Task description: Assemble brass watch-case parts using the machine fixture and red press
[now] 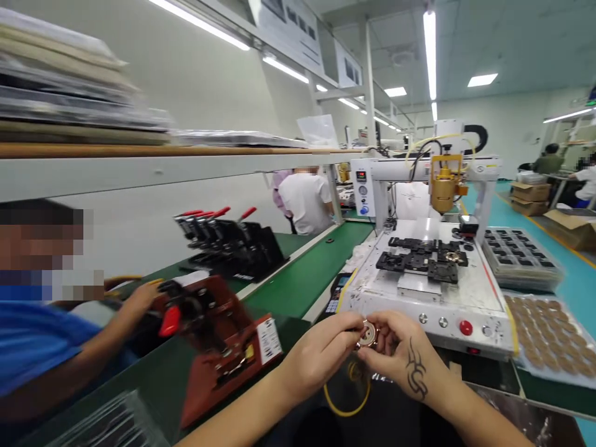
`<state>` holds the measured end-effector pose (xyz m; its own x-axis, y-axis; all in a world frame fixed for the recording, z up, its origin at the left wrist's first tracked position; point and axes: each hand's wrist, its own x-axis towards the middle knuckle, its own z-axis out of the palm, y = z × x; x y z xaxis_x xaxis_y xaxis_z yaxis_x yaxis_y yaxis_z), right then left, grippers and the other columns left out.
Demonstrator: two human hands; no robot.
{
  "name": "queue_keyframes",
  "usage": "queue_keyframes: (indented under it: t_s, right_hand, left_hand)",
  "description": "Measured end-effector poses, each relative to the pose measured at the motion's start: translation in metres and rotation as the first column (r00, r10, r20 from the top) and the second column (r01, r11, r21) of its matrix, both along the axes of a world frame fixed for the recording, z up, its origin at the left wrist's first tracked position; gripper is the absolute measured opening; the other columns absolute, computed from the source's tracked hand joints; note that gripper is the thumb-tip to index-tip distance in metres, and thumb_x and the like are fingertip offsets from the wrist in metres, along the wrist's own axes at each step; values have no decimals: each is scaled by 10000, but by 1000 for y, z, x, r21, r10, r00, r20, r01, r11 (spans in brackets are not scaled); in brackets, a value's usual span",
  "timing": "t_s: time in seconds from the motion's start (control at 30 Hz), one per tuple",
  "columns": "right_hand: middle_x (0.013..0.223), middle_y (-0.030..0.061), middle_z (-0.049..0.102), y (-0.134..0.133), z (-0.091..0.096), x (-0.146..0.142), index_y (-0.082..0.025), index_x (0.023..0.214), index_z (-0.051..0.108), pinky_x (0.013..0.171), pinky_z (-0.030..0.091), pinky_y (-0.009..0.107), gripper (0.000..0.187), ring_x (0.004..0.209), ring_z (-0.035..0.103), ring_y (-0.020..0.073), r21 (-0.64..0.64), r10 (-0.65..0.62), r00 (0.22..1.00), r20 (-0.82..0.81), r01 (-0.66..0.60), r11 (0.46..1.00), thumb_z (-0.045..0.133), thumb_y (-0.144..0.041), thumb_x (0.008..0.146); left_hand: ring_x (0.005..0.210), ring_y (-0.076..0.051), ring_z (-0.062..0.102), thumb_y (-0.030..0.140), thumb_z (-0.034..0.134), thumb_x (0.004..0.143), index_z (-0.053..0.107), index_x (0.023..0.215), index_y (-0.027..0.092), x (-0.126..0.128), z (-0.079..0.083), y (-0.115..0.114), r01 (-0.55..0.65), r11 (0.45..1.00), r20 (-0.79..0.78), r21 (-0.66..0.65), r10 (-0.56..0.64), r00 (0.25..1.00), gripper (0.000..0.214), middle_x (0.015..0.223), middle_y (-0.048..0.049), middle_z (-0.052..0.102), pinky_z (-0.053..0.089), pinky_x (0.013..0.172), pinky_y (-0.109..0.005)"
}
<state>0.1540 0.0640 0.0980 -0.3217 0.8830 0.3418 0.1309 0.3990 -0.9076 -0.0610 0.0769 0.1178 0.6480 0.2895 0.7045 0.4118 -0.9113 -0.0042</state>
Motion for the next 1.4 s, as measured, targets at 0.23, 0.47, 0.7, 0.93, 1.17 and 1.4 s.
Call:
queue_keyframes:
  t_s: [0.23,0.47,0.7,0.93,1.17,1.4]
  right_hand:
    - [785,-12,631,19,-16,82,-208,1124,710,585,506,283,346,640,591,155,183,-409,906,113,385,905,745,-236,780]
    - [777,-10,631,12,-5,169,-194,1170,678,582,483,289,391,657,572,164,203,-607,791,74,584,786,752,-348,818]
    - [931,39,712,-15,8,216,-202,1236,660,650,522,318,435,739,623,188,162,-684,727,61,669,726,743,-438,880]
    - [827,18,616,64,23,229,-182,1126,634,656,488,333,469,706,560,194,192,-651,748,134,624,757,701,-535,825]
    - [790,12,641,165,17,218,-181,961,653,637,434,287,345,701,524,168,162,-468,829,306,439,884,784,-373,706]
    - [721,12,685,206,31,219,-152,945,766,598,428,278,377,666,579,176,88,-240,834,496,226,970,817,-465,742]
  left_hand:
    - [1096,-254,690,204,560,1023,603,1265,219,77,16,80,46,971,-102,-235,-72,992,247,1195,-114,696,598,938,-384]
    - [1193,-304,662,356,682,957,705,1258,130,196,49,204,-216,860,-317,-463,67,946,377,1305,-178,693,510,1077,-406]
    - [891,-282,742,470,886,715,804,828,182,258,55,259,-359,772,-542,-525,22,840,320,861,-72,797,553,812,-328]
    - [779,-205,690,297,891,702,705,711,152,275,62,255,-390,741,-545,-547,38,838,236,751,-31,737,554,804,-372]
    - [872,-221,698,350,703,799,754,1027,111,215,86,228,-177,715,-163,-677,88,983,334,954,-76,785,522,761,-303]
    - [892,-214,693,398,720,816,698,1086,136,135,105,175,5,656,58,-755,59,997,377,994,-96,763,553,801,-327]
